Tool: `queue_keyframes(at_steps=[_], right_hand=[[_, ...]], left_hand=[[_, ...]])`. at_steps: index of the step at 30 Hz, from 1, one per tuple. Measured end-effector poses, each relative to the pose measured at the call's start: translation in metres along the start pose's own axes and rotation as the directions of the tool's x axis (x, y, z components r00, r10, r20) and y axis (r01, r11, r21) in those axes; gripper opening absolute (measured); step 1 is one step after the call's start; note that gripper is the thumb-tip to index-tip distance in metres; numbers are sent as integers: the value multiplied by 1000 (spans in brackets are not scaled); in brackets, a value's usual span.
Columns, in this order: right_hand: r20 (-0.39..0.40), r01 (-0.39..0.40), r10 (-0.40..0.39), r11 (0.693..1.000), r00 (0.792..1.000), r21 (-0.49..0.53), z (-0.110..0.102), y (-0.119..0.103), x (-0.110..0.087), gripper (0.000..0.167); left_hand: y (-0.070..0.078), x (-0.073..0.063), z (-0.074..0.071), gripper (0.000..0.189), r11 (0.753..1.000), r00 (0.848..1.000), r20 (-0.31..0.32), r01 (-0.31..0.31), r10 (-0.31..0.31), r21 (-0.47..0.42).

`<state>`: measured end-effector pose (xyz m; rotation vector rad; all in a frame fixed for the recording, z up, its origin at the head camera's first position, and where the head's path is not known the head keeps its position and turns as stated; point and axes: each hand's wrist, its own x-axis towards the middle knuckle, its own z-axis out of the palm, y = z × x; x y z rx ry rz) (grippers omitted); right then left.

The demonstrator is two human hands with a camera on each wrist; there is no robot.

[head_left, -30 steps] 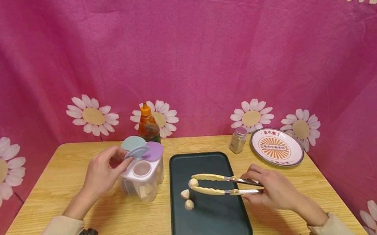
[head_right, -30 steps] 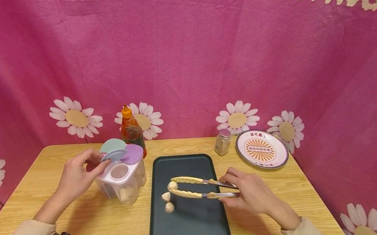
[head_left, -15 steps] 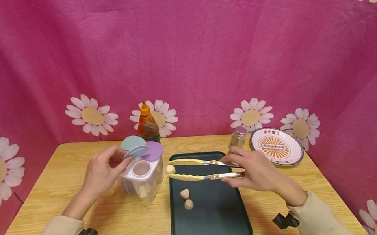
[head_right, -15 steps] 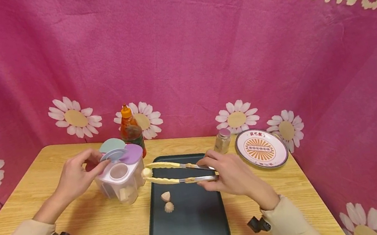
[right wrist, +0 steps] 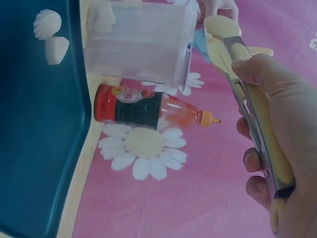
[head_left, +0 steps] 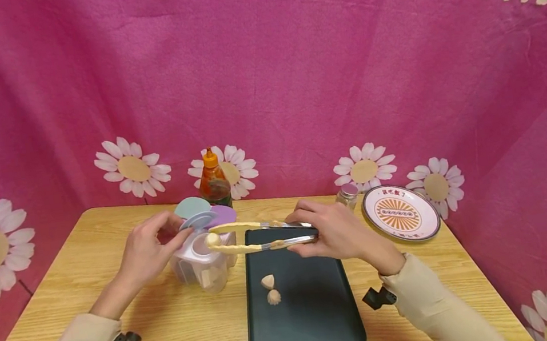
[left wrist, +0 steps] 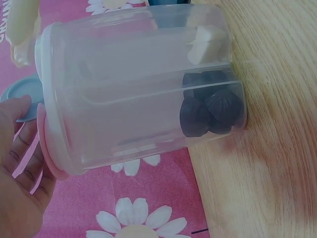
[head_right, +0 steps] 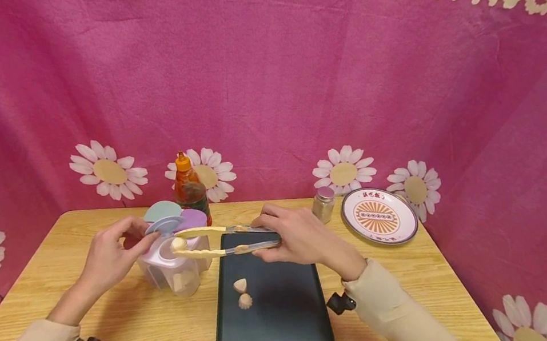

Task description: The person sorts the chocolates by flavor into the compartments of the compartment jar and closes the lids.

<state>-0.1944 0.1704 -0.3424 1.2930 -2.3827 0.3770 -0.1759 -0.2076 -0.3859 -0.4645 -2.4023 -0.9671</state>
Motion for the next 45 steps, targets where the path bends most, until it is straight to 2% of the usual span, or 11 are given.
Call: queue_keyframes(at_steps=[9,17,23,32,39,45], right_hand=[[39,-3,2,1000,999,10,8,-1,14,44],[65,-33,31,999,997,29,10,0,15,44],[52,-43,42,999,998,12,4,-1,9,47],[51,-66,66,998,996,-7,-12,2,-22,47],[83,-129,131,991,988,-24,-16,8,-61,47],[86,-190,191,982,978,-22,-9,9,-95,46]], left_hand=[[-1,0,1,21,1000,1000,-8,-5,5,6],[-1,0,0,22,1000,1000,-14,-17,17,2],[-1,0,0,22,1000,1000,-13,-19,19,-4],[-1,0,0,22,1000,1000,-15,-24,24,-8],[0,1,0,22,999,999,-23,-37,37,-15],[-1,1,-1,22,999,999,-21,-33,33,-14]])
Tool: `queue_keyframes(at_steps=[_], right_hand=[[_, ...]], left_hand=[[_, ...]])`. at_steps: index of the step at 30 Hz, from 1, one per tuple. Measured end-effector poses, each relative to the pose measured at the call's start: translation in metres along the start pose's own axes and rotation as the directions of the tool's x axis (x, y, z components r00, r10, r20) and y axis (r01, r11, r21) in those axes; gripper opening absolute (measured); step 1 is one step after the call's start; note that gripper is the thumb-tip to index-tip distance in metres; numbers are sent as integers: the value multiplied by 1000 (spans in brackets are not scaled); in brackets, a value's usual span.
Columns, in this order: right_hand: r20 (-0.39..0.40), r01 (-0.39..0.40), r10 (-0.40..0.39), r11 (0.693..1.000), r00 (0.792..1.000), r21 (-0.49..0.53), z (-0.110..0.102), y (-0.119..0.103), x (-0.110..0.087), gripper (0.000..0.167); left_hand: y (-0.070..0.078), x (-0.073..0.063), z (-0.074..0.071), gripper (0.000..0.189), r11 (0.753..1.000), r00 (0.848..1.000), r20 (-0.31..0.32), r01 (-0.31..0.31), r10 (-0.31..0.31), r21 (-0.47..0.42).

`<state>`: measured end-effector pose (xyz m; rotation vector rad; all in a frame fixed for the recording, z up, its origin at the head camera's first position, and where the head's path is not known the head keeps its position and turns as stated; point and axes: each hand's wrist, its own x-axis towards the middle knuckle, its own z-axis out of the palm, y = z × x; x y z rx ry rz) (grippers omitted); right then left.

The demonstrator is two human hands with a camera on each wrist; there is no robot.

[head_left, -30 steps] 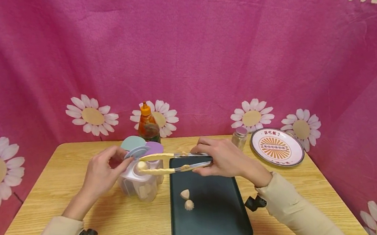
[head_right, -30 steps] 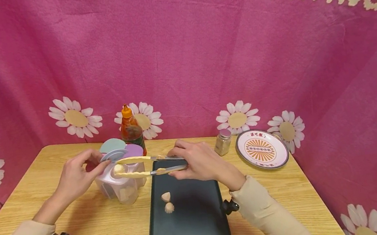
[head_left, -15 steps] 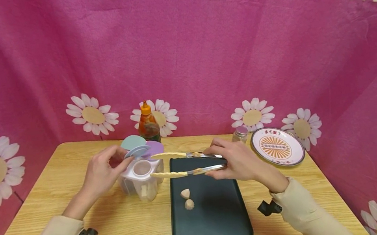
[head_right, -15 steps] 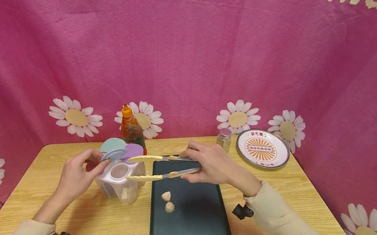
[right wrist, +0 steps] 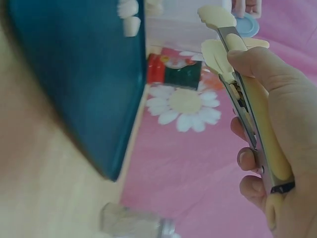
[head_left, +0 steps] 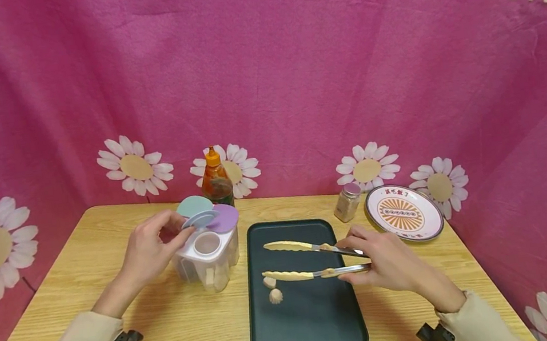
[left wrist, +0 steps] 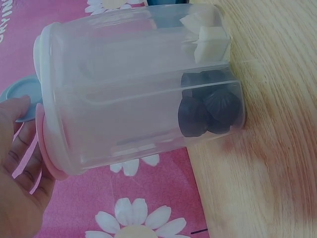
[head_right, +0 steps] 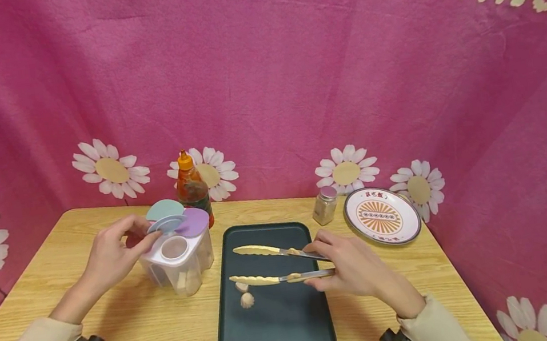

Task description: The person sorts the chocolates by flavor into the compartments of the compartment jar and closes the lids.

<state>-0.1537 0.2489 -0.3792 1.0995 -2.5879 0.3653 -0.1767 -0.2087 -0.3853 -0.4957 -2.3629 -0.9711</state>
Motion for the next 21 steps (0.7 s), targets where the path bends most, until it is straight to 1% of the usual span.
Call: queue_keyframes(at_steps=[5,10,15,21], right_hand=[[22,-66,66,998,998,20,14,2,-23,44],[47,-93,91,995,995,25,28,2,-38,44],[78,-105,102,994,992,43,39,1,-47,42],[125,-125,116,990,985,64,48,0,-52,38]], left_hand=[[0,0,1,22,1000,1000,0,3,-3,1],[0,-1,1,22,1000,1000,-2,11,-11,0],[0,-2,2,22,1000,1000,-3,20,-20,10],[0,-2,2,23,1000,1000,-2,23,-23,14]])
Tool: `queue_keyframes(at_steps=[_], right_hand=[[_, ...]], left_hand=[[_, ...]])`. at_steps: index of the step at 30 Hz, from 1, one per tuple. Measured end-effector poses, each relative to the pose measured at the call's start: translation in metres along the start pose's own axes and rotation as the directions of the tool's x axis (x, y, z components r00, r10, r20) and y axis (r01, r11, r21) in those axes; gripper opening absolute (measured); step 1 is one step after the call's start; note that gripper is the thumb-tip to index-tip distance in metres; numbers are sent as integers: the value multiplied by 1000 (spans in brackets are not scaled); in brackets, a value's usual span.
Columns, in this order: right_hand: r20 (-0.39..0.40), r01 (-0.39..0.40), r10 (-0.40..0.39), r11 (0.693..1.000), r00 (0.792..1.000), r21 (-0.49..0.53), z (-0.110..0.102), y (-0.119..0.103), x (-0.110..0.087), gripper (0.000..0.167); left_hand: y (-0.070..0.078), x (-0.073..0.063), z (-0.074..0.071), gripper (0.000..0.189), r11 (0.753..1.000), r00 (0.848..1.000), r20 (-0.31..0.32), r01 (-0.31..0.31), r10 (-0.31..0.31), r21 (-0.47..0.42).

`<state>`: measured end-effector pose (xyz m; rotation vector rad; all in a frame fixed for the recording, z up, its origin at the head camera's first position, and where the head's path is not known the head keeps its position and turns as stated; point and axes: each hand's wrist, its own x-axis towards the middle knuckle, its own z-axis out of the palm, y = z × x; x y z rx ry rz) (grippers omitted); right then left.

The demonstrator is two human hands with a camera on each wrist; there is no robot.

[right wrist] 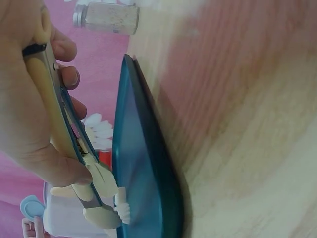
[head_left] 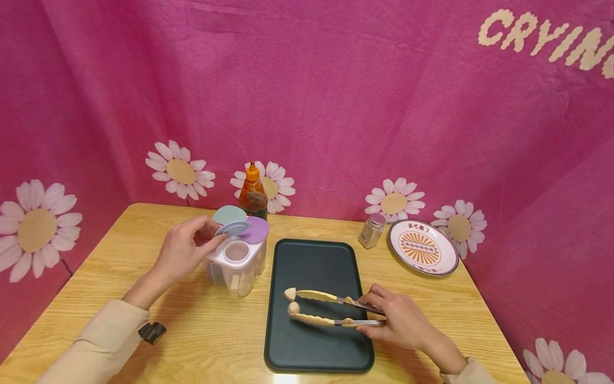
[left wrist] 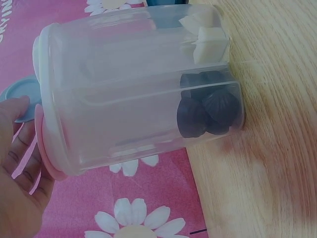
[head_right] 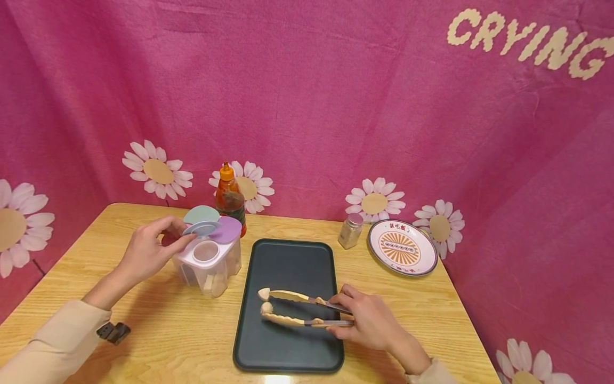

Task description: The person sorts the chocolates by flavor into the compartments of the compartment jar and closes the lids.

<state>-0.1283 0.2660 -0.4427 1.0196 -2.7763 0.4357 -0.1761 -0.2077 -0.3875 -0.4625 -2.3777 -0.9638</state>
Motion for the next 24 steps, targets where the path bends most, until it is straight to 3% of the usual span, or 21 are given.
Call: queue_keyframes(at_steps=[24], right_hand=[[41,-9,8,1000,999,22,10,-1,-3,34]], left_hand=[[1,0,-1,23,1000,1000,3,-8,8,0]])
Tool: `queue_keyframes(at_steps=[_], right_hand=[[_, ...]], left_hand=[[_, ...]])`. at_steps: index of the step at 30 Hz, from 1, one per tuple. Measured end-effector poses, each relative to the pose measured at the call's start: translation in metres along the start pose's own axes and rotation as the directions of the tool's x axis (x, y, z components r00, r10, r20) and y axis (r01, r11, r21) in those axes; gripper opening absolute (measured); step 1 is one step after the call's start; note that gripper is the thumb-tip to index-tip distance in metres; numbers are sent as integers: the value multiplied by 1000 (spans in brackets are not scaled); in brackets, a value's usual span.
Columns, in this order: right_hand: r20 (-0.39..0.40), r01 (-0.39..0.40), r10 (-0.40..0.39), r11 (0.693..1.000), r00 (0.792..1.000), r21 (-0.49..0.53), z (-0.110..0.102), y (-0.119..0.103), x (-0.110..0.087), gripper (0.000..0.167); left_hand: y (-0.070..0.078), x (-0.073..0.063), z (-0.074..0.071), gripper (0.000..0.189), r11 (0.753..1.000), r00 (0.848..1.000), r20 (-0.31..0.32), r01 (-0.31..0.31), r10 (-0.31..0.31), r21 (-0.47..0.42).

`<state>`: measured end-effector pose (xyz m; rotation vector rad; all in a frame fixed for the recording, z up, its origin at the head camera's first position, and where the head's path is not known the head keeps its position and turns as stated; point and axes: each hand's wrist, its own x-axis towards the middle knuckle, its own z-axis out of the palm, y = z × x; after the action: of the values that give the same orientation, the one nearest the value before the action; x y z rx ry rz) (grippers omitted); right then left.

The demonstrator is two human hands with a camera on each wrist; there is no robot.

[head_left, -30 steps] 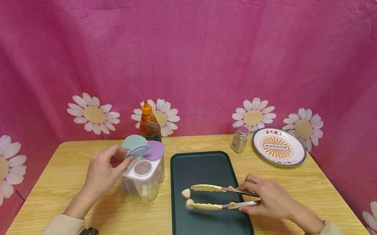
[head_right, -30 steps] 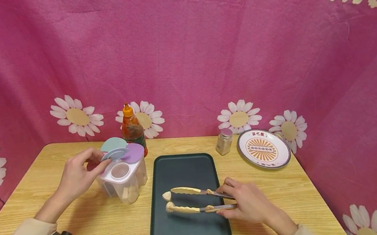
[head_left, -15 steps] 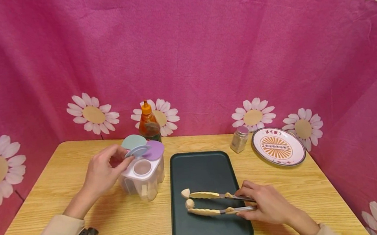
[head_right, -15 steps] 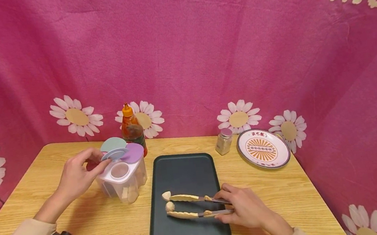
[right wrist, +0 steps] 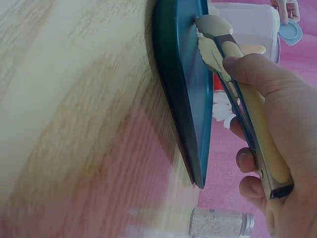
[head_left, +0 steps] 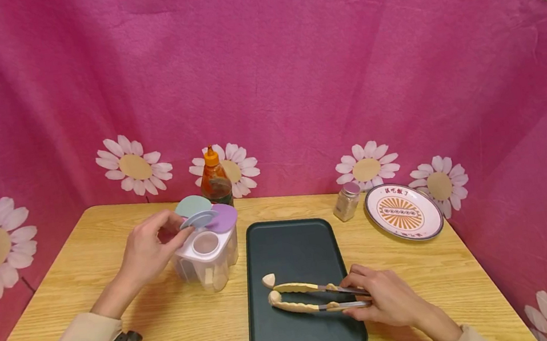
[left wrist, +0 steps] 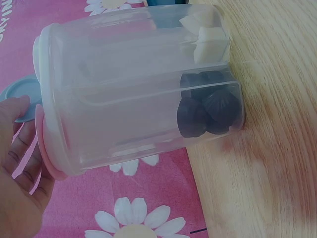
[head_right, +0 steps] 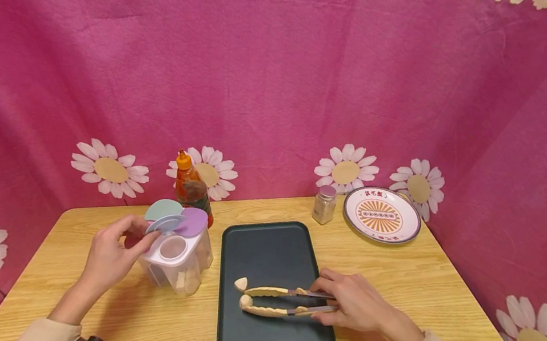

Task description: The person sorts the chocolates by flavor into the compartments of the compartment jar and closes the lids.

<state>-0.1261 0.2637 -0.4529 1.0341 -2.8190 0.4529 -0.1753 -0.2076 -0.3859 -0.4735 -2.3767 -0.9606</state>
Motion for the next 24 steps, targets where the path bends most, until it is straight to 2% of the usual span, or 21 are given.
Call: queue_keyframes(at_steps=[9,16,24], right_hand=[[-57,21,-20,1000,998,12,-2,-1,-2,35],[-119,42,-40,999,992,19,-15,-3,7,38],[-251,151,-144,989,957,9,-36,-7,33,39]], left_hand=[[-1,-1,0,23,1000,1000,-12,-12,13,6],[-1,-1,1,23,1000,1000,-3,-5,5,0],[-1,0,1,23,1000,1000,2,-4,4,-7]])
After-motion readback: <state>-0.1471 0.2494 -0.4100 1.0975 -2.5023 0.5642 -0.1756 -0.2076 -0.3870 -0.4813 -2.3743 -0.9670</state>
